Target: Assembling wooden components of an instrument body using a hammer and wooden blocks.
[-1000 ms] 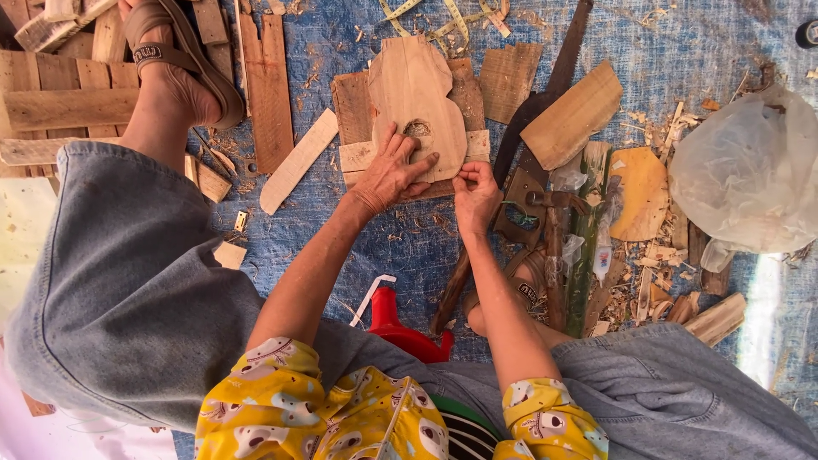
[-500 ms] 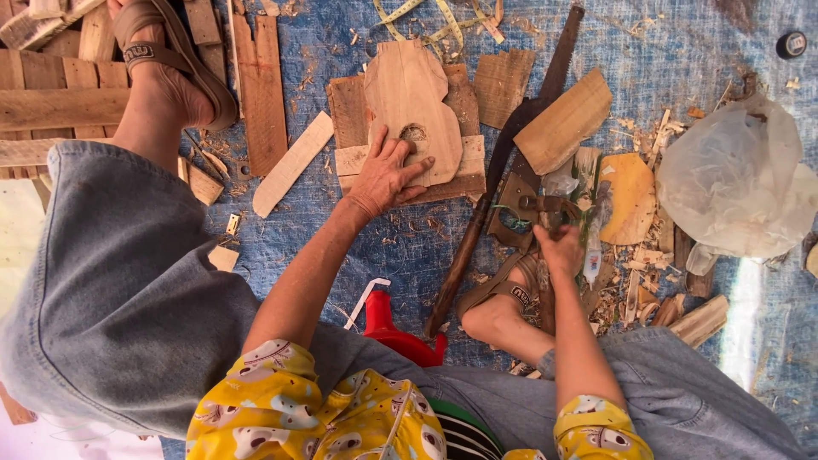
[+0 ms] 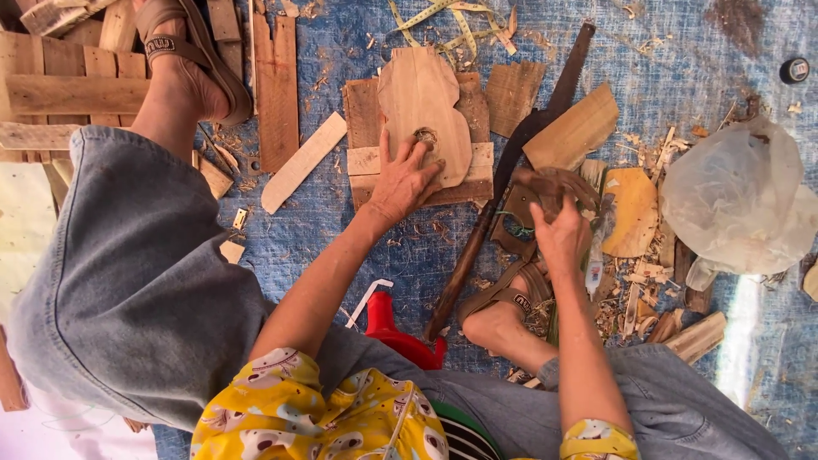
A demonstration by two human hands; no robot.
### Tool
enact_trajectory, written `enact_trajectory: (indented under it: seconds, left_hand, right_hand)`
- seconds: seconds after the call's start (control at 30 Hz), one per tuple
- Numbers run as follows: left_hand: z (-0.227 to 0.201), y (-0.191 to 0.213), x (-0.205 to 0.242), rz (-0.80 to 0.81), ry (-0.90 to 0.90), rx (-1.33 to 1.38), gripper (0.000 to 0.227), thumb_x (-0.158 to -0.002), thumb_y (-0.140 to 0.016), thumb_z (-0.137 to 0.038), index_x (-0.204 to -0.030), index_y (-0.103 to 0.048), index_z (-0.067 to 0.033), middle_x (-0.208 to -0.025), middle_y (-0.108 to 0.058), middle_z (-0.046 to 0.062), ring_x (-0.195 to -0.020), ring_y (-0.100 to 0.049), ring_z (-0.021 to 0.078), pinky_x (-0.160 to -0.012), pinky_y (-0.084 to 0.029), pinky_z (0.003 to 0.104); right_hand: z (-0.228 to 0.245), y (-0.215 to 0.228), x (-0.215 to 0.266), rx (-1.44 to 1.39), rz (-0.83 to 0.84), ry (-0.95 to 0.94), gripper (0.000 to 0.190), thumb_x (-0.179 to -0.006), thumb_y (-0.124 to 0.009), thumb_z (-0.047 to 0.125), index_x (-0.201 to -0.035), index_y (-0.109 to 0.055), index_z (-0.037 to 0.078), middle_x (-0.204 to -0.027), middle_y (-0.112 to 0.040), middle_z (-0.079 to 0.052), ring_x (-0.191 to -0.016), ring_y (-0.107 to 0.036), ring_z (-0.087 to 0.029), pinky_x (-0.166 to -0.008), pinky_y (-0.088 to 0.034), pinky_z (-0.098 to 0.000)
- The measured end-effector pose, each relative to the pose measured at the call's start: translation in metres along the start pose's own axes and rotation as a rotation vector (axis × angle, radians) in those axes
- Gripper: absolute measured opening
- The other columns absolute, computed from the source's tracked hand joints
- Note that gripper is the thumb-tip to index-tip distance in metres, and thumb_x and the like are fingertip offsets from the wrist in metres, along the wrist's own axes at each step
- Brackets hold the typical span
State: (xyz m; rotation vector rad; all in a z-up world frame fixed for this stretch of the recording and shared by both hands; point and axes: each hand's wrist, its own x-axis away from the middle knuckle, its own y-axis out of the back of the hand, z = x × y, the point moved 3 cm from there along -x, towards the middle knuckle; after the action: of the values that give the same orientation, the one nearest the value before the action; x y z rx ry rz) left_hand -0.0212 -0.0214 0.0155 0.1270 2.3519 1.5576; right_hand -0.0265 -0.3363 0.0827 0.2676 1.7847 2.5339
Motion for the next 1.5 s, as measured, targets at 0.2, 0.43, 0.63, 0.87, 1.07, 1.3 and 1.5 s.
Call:
enact_trajectory:
  seconds: [0.2, 0.43, 0.63, 0.87, 1.07, 1.3, 1.5]
  left_hand:
    - [-0.019, 0.02, 0.002, 0.049, 0.169, 0.128, 0.033, -0.094, -0.069, -0.044, -0.124, -0.073, -0.0324, -0.149, -0.048, 0.001, -0.154, -0.023, 0.03, -0.114, 0.004, 0.078]
    - [-0.012, -0.008, 0.011, 0.005, 0.206, 0.136, 0.033, -0.092, -0.068, -0.049, -0.125, -0.071, -0.0448, -0.148, -0.054, -0.008, -0.154, -0.025, 0.0264, -0.114, 0.007, 0.077]
    - [-0.014, -0.004, 0.012, -0.045, 0.16, 0.061, 0.03, -0.093, -0.068, -0.047, -0.123, -0.071, -0.0471, -0.15, -0.053, -0.011, -0.155, -0.024, 0.0236, -0.115, 0.002, 0.078]
    - [-0.015, -0.007, 0.014, -0.086, 0.157, 0.043, 0.029, -0.095, -0.066, -0.047, -0.124, -0.07, -0.047, -0.151, -0.053, -0.01, -0.154, -0.027, 0.0232, -0.115, 0.002, 0.079]
    - [-0.017, -0.007, 0.015, -0.087, 0.155, 0.035, 0.03, -0.096, -0.064, -0.045, -0.126, -0.069, -0.0465, -0.152, -0.052, -0.009, -0.154, -0.027, 0.0234, -0.115, 0.002, 0.079]
    - [-0.016, -0.008, 0.015, -0.075, 0.152, 0.044, 0.03, -0.098, -0.061, -0.045, -0.127, -0.067, -0.0472, -0.152, -0.052, -0.01, -0.154, -0.029, 0.0235, -0.116, 0.0, 0.079]
    - [-0.015, -0.003, 0.015, -0.052, 0.153, 0.055, 0.029, -0.097, -0.061, -0.045, -0.125, -0.068, -0.0473, -0.153, -0.05, -0.01, -0.154, -0.027, 0.0227, -0.116, -0.002, 0.077]
  right_hand:
    - [0.068, 0.014, 0.011, -0.184, 0.065, 0.214, 0.048, -0.087, -0.083, 0.051, -0.106, -0.069, 0.009, -0.082, -0.073, -0.023, -0.087, -0.072, -0.048, -0.071, -0.056, -0.0559]
    - [0.071, -0.013, 0.028, -0.262, 0.049, 0.236, 0.047, -0.09, -0.08, 0.05, -0.114, -0.074, 0.009, -0.086, -0.075, -0.023, -0.086, -0.072, -0.048, -0.069, -0.057, -0.0544]
    - [0.125, 0.018, 0.036, -0.266, -0.065, 0.524, 0.036, -0.095, -0.08, 0.022, -0.121, -0.072, -0.003, -0.115, -0.071, -0.032, -0.11, -0.064, -0.055, -0.09, -0.054, -0.0644]
    - [0.138, 0.01, 0.043, -0.271, 0.012, 0.406, 0.033, -0.098, -0.075, 0.029, -0.126, -0.071, 0.012, -0.115, -0.073, -0.024, -0.1, -0.068, -0.051, -0.079, -0.058, -0.064]
    - [0.066, -0.035, 0.014, -0.318, 0.036, 0.119, 0.041, -0.095, -0.075, 0.041, -0.119, -0.063, 0.01, -0.102, -0.07, -0.027, -0.089, -0.071, -0.05, -0.074, -0.057, -0.0602]
    - [-0.105, -0.108, 0.005, -0.835, 0.38, -0.595, 0.032, -0.085, -0.076, 0.034, -0.074, -0.059, 0.009, -0.053, -0.054, -0.009, -0.041, -0.057, -0.023, -0.042, -0.053, -0.0379]
    - [-0.142, -0.082, -0.028, 0.524, 0.738, -0.348, 0.074, -0.084, -0.064, 0.076, -0.117, -0.083, 0.012, -0.124, -0.076, -0.027, -0.123, -0.067, -0.047, -0.097, -0.054, -0.0612]
